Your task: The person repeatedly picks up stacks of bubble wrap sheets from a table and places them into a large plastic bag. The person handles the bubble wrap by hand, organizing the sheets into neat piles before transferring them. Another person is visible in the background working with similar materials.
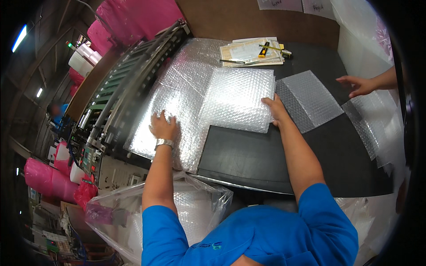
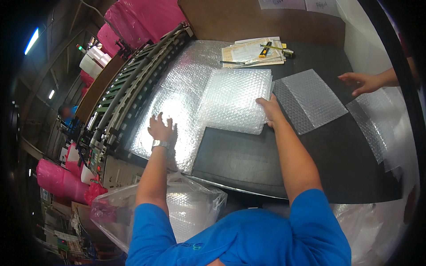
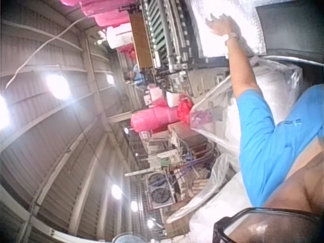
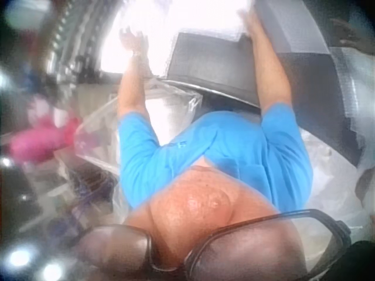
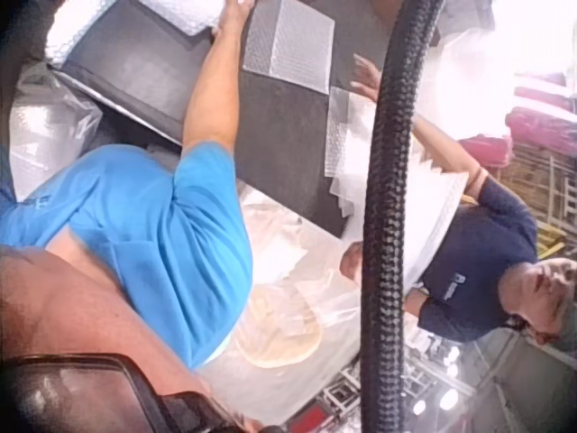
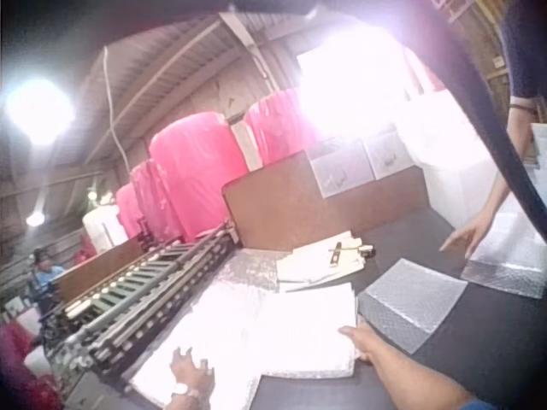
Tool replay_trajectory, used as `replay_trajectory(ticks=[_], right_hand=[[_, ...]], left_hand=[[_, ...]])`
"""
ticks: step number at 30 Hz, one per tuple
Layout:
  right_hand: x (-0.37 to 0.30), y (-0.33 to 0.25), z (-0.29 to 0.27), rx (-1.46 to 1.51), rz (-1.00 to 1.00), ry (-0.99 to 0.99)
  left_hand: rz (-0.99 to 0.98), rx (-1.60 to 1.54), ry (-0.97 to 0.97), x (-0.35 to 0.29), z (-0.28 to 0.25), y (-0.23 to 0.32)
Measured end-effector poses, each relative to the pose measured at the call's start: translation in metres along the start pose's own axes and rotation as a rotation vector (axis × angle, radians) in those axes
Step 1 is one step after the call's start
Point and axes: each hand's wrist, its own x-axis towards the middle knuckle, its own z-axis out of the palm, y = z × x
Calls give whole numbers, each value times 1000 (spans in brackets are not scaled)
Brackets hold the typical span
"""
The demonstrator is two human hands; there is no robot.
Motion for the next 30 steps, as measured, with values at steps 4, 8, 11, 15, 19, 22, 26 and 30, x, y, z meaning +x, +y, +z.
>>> replay_trajectory(ticks=[4,8,11,15,19,22,26,30], right_hand=[[-16,-13,13,34,19,-21],[-12,-9,9,71,1,-33],[-10,-7,8,62,8,-9],[-12,-11,9,55,14,-50],[-8,-6,6,71,17,-13],[-14,-11,10,80,21,-19],[-18,-15,12,70,19,-23],[-15,-12,10,79,14,-18]], left_hand=[[-85,-54,-95,3,-4,-16],[-22,-27,-28,-4,1,-9],[-30,-46,-21,-4,3,-10],[-33,-75,27,-3,6,-13],[-16,-106,54,-3,8,-14],[-19,-95,54,-4,9,-16],[-19,-86,75,-4,10,-17],[-19,-95,80,-4,9,-14]])
